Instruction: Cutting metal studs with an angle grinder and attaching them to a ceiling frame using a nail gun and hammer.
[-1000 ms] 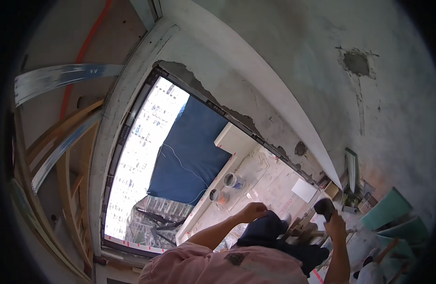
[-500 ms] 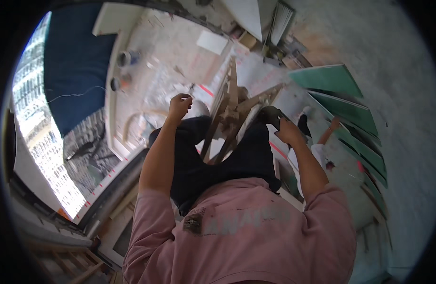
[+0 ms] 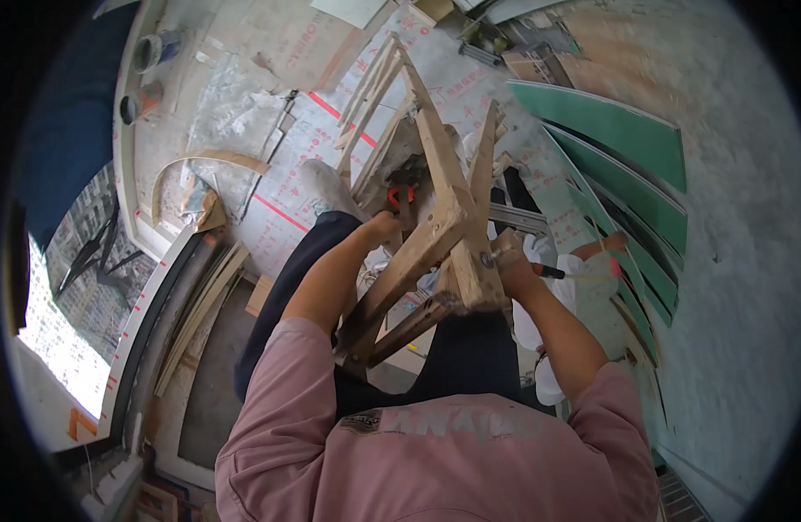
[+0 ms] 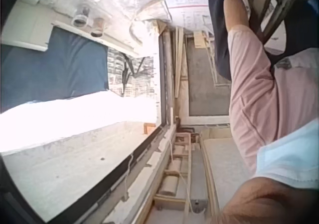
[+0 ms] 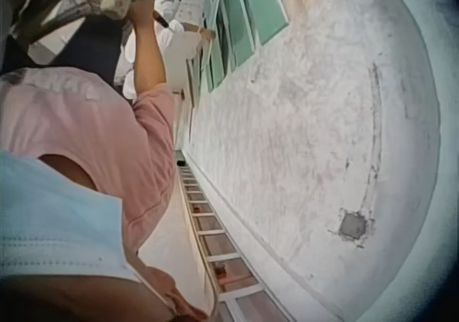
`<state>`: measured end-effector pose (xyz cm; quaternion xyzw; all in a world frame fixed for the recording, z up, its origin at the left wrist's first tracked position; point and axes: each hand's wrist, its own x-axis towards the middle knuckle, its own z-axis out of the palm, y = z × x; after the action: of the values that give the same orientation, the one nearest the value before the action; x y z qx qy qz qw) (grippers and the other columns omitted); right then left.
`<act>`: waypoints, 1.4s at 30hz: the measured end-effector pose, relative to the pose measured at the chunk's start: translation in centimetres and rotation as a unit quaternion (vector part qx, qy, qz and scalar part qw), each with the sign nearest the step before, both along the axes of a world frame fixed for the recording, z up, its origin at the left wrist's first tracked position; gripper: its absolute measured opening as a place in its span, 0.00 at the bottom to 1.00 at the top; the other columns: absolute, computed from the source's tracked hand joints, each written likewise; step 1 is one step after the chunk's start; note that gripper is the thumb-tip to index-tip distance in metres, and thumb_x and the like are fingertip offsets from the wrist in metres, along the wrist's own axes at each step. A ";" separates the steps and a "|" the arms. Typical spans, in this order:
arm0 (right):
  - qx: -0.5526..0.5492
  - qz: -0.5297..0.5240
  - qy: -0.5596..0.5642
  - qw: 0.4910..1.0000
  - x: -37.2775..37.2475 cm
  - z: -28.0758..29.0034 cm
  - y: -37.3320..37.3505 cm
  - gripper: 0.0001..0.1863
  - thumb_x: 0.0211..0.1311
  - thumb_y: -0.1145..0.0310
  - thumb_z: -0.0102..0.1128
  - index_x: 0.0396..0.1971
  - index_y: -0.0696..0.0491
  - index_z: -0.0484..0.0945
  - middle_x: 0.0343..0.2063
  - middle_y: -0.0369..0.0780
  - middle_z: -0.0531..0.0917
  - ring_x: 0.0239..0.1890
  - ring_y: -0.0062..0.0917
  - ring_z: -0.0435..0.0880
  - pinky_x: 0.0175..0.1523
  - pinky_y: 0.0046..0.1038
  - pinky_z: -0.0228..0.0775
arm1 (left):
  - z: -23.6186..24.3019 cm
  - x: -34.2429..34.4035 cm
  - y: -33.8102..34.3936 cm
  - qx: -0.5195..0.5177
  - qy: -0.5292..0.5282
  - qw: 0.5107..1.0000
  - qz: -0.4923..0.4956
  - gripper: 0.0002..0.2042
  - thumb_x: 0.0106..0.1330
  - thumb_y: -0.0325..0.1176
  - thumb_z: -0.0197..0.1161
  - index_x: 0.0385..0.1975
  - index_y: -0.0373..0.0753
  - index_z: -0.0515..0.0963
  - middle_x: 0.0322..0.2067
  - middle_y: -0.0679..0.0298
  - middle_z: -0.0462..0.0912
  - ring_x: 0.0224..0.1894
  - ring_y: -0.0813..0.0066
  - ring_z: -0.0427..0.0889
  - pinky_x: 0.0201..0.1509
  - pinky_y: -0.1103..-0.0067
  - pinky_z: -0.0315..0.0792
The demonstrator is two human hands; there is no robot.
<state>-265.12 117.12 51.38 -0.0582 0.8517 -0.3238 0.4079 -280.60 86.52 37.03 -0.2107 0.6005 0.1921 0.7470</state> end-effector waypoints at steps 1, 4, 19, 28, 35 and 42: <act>0.014 -0.011 0.001 1.000 0.1 -1.5 -1.2 0.20 0.56 0.64 0.60 0.51 0.49 0.76 0.37 0.41 0.83 0.42 0.42 0.82 0.45 0.40 0.74 | -1.5 1.3 -1.2 -0.002 -0.001 1.000 0.000 0.19 0.60 0.38 0.69 0.47 0.33 0.79 0.43 0.55 0.83 0.46 0.62 0.82 0.51 0.67 0.76; 0.080 -0.046 -0.015 0.996 2.4 -5.2 -2.6 0.19 0.58 0.64 0.58 0.51 0.48 0.76 0.40 0.40 0.81 0.45 0.40 0.79 0.45 0.39 0.74 | -4.5 6.3 -0.2 0.017 0.087 0.986 0.143 0.19 0.61 0.34 0.69 0.49 0.34 0.74 0.44 0.60 0.80 0.53 0.67 0.76 0.59 0.70 0.69; 0.005 -0.111 0.035 0.993 -1.8 -7.5 -7.2 0.14 0.65 0.63 0.53 0.49 0.48 0.77 0.42 0.44 0.81 0.43 0.39 0.79 0.53 0.37 0.68 | 9.2 -5.8 5.5 0.030 0.026 0.997 0.067 0.10 0.65 0.29 0.62 0.40 0.29 0.76 0.30 0.58 0.81 0.32 0.68 0.82 0.36 0.69 0.75; -0.035 -0.310 0.039 0.949 -2.4 -2.0 -5.6 0.13 0.63 0.62 0.56 0.44 0.49 0.80 0.38 0.45 0.83 0.39 0.41 0.81 0.48 0.42 0.71 | 14.7 -9.0 6.6 0.102 0.420 0.895 -0.104 0.13 0.67 0.33 0.60 0.40 0.34 0.63 0.35 0.36 0.76 0.43 0.29 0.74 0.44 0.53 0.68; -0.143 -0.410 0.201 0.878 -4.4 1.2 -5.9 0.12 0.62 0.61 0.59 0.40 0.50 0.82 0.35 0.46 0.84 0.36 0.43 0.83 0.45 0.46 0.73 | 21.3 -19.8 6.0 -0.001 0.660 0.748 -0.067 0.08 0.70 0.32 0.59 0.36 0.36 0.68 0.30 0.41 0.78 0.37 0.33 0.76 0.38 0.53 0.69; -0.074 -0.573 0.178 0.797 -7.6 11.7 4.1 0.14 0.64 0.69 0.58 0.48 0.57 0.75 0.30 0.41 0.80 0.33 0.30 0.81 0.40 0.33 0.72 | 38.8 -22.2 13.8 0.135 0.756 0.633 0.099 0.13 0.67 0.35 0.67 0.37 0.39 0.67 0.21 0.58 0.70 0.25 0.63 0.72 0.30 0.65 0.69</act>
<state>-272.71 121.21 63.06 0.3537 0.7603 -0.5447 -0.0166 -302.85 100.34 75.84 0.0534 0.8981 0.4355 0.0279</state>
